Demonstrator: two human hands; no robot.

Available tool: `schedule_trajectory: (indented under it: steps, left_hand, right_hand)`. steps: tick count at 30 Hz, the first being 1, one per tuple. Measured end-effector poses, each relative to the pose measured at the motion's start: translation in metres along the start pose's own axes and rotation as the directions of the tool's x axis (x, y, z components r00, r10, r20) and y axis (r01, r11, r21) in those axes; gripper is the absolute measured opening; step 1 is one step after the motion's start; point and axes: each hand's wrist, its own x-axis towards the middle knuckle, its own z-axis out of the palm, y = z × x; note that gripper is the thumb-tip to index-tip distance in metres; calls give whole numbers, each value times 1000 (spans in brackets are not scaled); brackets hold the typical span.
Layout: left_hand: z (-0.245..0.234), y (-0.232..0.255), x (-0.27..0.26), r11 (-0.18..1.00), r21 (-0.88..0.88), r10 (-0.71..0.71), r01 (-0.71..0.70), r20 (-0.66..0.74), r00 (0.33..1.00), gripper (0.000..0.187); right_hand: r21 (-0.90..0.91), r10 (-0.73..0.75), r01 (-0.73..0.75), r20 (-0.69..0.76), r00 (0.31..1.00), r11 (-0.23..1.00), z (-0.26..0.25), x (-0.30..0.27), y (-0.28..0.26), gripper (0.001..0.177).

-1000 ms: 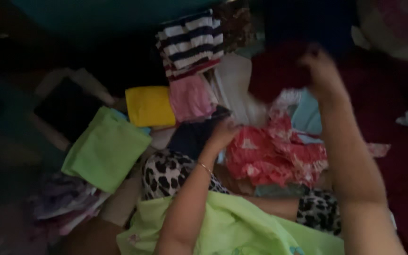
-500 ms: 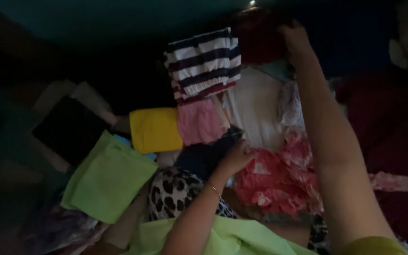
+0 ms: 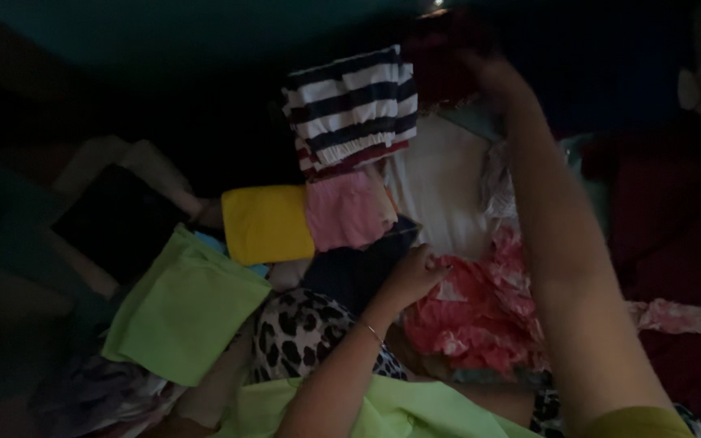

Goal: The person folds several small garments, including a yellow shirt, a green cloth, and various pink items, by hand while sitting on a bed.

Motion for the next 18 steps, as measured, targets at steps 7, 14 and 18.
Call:
schedule_trajectory:
  steps: [7, 14, 18]
  left_hand:
    - [0, 5, 6, 999, 18, 34, -34, -6, 999, 39]
    - [2, 11, 6, 997, 77, 23, -23, -1, 1000, 37]
    - [1, 5, 6, 957, -173, -200, 234, 192, 961, 34]
  right_hand:
    - [460, 102, -8, -181, 978, 888, 24, -2, 9, 68]
    - [129, 251, -227, -218, 943, 965, -13, -72, -41, 72]
    - [-211, 69, -175, -429, 900, 962, -13, -119, -82, 74]
